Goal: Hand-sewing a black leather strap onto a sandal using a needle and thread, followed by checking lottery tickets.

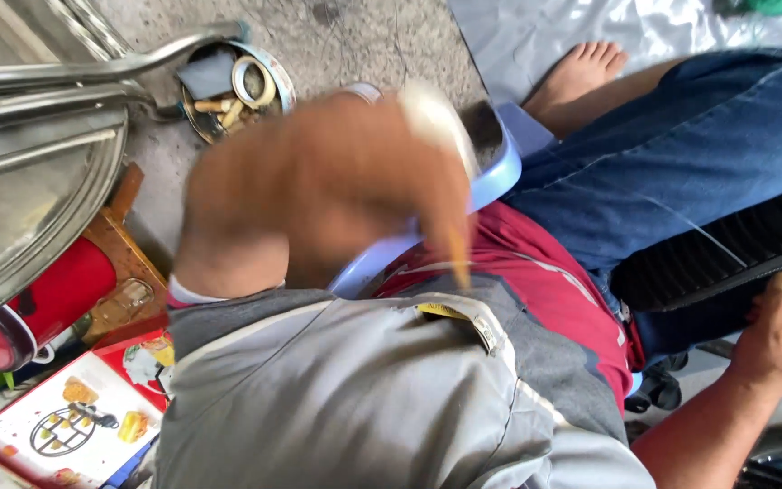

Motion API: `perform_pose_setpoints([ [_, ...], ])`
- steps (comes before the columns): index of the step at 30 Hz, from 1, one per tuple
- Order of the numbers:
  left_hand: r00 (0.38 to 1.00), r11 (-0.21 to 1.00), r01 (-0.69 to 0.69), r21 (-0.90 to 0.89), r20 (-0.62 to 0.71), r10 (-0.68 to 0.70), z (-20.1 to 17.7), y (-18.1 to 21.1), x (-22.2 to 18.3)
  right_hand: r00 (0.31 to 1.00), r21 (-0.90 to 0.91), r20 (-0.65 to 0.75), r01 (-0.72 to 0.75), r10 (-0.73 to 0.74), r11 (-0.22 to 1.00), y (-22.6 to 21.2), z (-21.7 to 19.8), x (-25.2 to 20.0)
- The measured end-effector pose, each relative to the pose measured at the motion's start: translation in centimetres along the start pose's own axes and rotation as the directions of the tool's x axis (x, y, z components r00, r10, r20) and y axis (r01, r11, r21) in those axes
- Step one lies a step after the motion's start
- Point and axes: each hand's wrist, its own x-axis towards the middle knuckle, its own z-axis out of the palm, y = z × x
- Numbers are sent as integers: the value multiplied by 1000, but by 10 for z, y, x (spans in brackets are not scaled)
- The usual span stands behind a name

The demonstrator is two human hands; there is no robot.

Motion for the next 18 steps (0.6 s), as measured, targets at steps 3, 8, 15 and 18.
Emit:
perform_pose_setpoints([
  [3, 785, 784, 571, 246, -444, -432, -11, -45, -29, 999, -18, 11, 46, -46, 999, 2, -2, -1],
  [8, 352, 416, 908, 41, -615, -706, -4, -157, -105, 999, -29, 4, 49, -49, 998, 3, 0, -1],
  [15, 229, 169, 973, 155, -673, -703, 25, -253, -170, 995, -12, -61, 75, -75, 997, -3, 6, -2],
  [18, 531, 321, 847, 424, -712, -460, 33, -304, -204, 921, -202, -68, 364, -384, 909, -30, 7, 1],
])
